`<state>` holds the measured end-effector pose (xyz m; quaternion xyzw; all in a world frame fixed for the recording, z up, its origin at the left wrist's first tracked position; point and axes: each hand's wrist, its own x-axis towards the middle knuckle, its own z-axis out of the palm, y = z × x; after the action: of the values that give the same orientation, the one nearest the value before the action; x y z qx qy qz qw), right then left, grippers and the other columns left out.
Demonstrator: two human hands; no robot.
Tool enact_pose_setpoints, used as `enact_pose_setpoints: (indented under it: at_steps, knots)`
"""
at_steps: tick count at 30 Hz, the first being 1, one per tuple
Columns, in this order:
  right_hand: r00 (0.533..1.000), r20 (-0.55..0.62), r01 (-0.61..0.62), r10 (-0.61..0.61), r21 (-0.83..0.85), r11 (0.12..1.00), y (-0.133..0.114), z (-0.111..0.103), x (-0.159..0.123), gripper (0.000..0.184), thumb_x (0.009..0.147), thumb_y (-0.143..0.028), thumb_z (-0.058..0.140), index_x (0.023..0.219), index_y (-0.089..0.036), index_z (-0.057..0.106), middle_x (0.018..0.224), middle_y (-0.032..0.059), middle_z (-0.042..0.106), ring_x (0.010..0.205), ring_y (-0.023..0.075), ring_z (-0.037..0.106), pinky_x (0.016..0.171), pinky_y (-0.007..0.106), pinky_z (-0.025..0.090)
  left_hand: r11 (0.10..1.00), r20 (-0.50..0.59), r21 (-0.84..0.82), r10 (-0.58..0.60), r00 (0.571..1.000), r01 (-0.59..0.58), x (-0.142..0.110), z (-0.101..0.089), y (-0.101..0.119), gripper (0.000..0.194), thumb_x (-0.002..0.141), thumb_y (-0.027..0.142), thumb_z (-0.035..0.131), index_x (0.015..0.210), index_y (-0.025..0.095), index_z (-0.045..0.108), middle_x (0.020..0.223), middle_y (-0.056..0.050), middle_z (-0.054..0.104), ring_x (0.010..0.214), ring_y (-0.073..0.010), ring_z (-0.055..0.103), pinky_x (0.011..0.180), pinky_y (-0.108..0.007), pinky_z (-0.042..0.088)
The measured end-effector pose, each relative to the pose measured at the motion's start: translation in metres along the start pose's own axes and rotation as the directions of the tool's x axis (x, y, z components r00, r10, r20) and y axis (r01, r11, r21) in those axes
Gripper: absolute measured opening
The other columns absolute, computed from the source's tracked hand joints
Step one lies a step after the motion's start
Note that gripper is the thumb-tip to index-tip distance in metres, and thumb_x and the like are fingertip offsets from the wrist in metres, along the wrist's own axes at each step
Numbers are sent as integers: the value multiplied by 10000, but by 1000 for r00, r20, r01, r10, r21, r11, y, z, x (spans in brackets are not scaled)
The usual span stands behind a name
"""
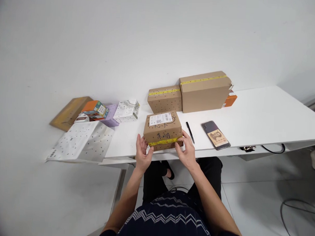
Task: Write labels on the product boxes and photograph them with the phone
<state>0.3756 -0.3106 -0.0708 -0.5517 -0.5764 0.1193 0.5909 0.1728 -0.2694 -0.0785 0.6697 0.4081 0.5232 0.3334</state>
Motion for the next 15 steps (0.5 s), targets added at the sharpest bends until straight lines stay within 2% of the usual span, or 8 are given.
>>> enact_pose_setpoints:
  at_steps: [5, 9, 12, 15]
  knots:
    - [999, 32, -43, 44, -37, 998, 6, -2, -9, 94, 850, -252, 559, 934, -221, 529, 1251, 128, 577, 1186, 248, 547, 960, 432, 455, 981, 16, 196, -7, 1000, 4, -5, 4, -9, 786, 881, 343, 555, 1497, 244, 77, 1366, -178, 380, 1245, -237, 479, 1018, -424, 435]
    - [995, 33, -98, 98, -18, 995, 3, -4, -13, 141, 859, -278, 552, 971, -223, 487, 1229, 131, 591, 1148, 247, 573, 945, 438, 467, 925, 35, 369, 82, 996, -89, 1, 4, 1, 732, 855, 346, 596, 1468, 255, 207, 1270, -150, 411, 1211, -254, 459, 983, -448, 454]
    - [991, 25, -129, 129, -29, 991, 3, -5, -14, 265, 857, -295, 565, 1087, -217, 461, 1221, 140, 592, 1126, 248, 584, 936, 442, 479, 886, 56, 449, 103, 993, -117, 4, 4, 10, 580, 871, 347, 570, 1400, 269, 347, 1252, -130, 402, 1222, -259, 425, 964, -443, 466]
    - [993, 17, -116, 117, -43, 992, 3, -4, -15, 456, 860, -305, 569, 1270, -208, 395, 1250, 149, 562, 1126, 245, 576, 936, 443, 486, 869, 64, 481, 100, 993, -119, 5, 4, 13, 510, 879, 347, 558, 1357, 261, 400, 1242, -128, 404, 1231, -258, 409, 945, -425, 477]
